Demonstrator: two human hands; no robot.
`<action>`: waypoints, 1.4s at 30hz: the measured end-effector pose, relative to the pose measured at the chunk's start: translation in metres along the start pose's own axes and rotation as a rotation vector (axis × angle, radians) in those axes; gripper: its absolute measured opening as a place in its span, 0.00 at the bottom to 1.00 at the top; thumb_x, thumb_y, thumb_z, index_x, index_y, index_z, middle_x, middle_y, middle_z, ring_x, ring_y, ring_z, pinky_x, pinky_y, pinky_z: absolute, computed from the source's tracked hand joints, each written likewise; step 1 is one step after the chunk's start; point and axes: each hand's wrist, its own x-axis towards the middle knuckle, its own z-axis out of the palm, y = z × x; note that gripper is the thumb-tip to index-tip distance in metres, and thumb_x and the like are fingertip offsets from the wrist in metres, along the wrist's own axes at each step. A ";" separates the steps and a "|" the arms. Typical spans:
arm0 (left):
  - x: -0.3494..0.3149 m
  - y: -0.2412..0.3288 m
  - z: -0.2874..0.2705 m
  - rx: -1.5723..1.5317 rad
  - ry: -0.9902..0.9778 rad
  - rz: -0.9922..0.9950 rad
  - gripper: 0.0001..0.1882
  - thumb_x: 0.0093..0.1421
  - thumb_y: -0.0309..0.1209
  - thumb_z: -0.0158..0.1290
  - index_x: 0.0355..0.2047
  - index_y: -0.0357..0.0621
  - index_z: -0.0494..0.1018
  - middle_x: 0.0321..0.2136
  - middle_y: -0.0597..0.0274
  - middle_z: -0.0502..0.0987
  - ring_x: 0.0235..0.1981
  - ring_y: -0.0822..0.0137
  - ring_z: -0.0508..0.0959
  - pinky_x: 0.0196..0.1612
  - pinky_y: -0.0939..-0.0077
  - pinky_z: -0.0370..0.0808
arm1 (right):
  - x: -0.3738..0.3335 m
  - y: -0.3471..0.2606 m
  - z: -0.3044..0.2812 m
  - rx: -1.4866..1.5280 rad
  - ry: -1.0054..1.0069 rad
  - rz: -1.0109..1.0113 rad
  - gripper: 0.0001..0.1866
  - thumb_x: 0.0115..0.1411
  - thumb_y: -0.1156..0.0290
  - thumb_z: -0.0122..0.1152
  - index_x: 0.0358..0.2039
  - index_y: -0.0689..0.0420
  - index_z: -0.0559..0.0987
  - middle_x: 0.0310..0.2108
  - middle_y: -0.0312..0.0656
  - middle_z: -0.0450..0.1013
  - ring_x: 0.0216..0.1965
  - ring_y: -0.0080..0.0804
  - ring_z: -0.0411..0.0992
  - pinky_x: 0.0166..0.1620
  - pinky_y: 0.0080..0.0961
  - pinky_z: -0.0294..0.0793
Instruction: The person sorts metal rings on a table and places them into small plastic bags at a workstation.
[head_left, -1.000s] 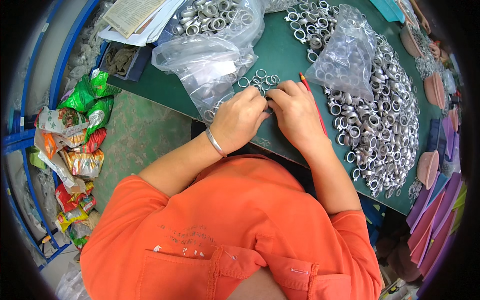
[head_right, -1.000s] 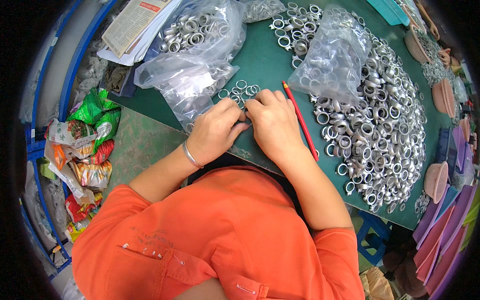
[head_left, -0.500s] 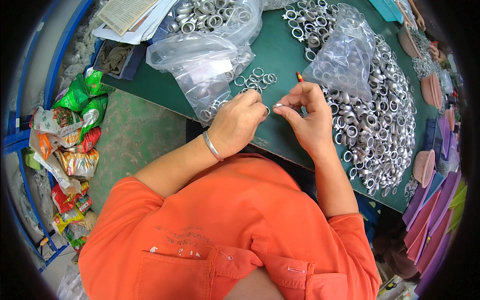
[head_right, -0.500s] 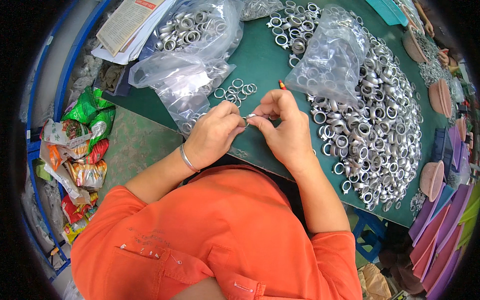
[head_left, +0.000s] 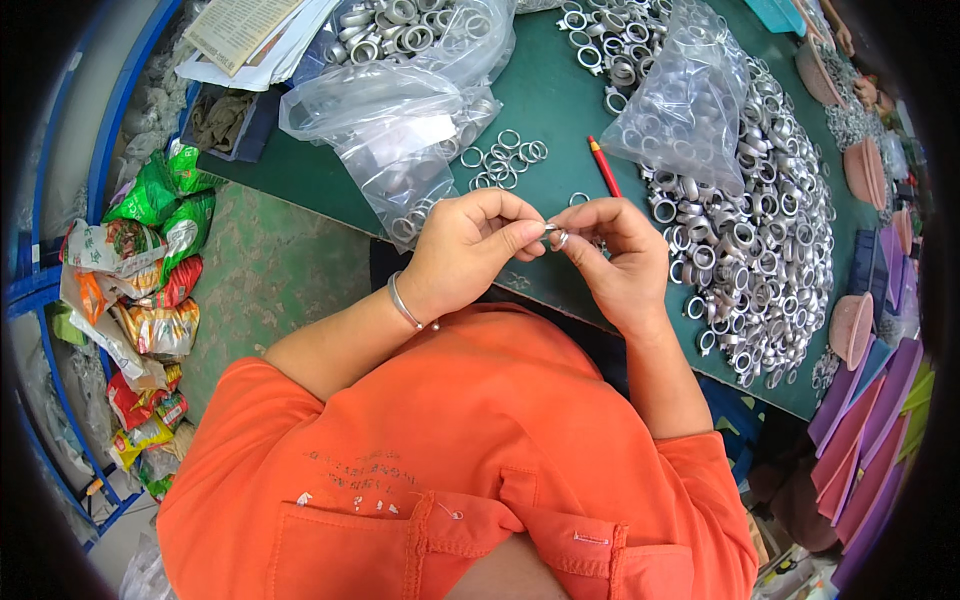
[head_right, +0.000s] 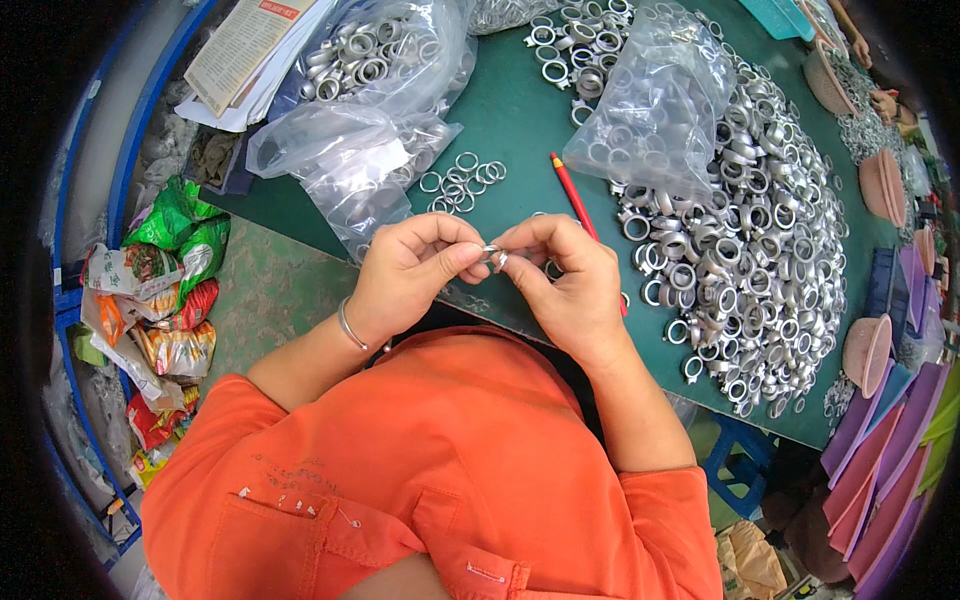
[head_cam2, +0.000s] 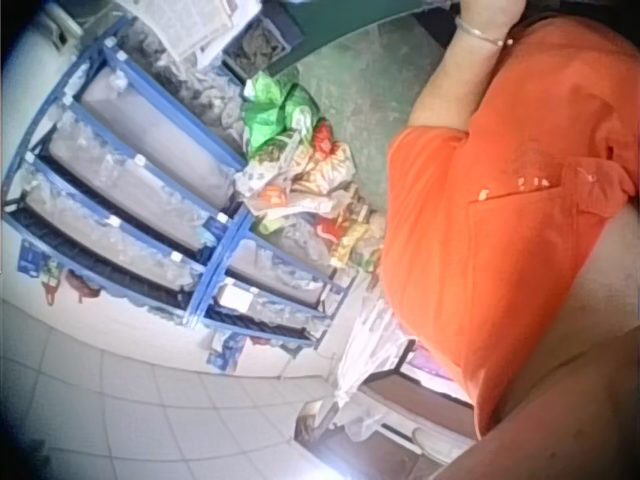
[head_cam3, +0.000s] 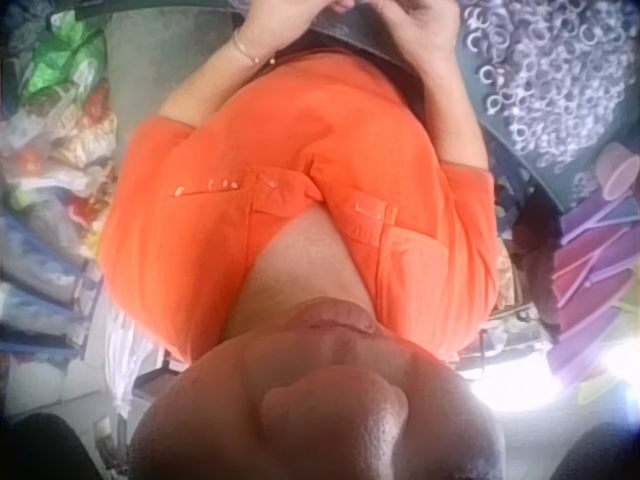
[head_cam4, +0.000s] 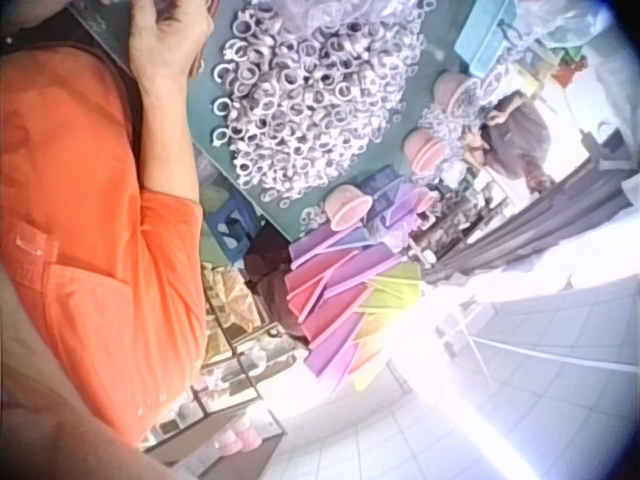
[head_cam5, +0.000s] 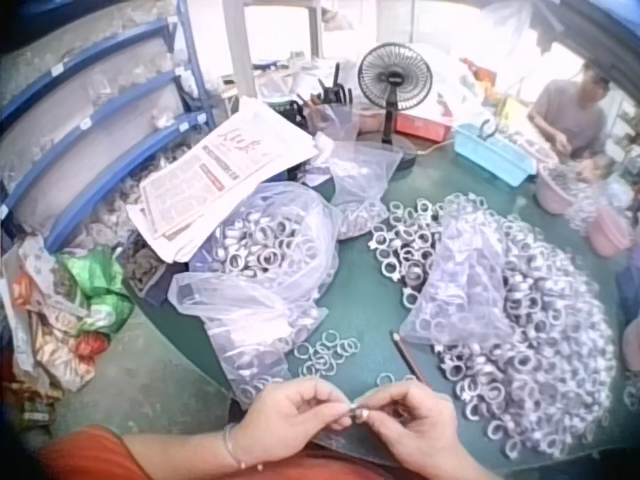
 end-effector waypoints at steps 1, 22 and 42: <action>-0.001 0.001 0.000 0.020 -0.007 0.031 0.07 0.63 0.27 0.53 0.36 0.33 0.75 0.32 0.60 0.78 0.30 0.74 0.78 0.35 0.81 0.76 | 0.000 0.000 0.001 0.073 0.009 -0.005 0.10 0.53 0.88 0.61 0.34 0.62 0.74 0.34 0.40 0.77 0.33 0.23 0.75 0.36 0.19 0.75; 0.006 0.009 -0.003 0.582 -0.039 0.658 0.09 0.48 0.21 0.65 0.29 0.38 0.76 0.29 0.59 0.76 0.28 0.68 0.76 0.30 0.78 0.72 | -0.002 0.006 -0.004 -0.028 0.077 -0.454 0.14 0.50 0.90 0.61 0.32 0.62 0.68 0.32 0.49 0.78 0.32 0.31 0.77 0.36 0.23 0.77; 0.015 0.003 -0.029 1.142 0.095 0.528 0.15 0.43 0.21 0.62 0.33 0.39 0.73 0.31 0.54 0.72 0.33 0.51 0.75 0.36 0.64 0.73 | -0.008 -0.009 -0.042 -0.692 0.011 -0.154 0.08 0.49 0.86 0.58 0.31 0.64 0.78 0.30 0.48 0.73 0.33 0.48 0.74 0.38 0.34 0.74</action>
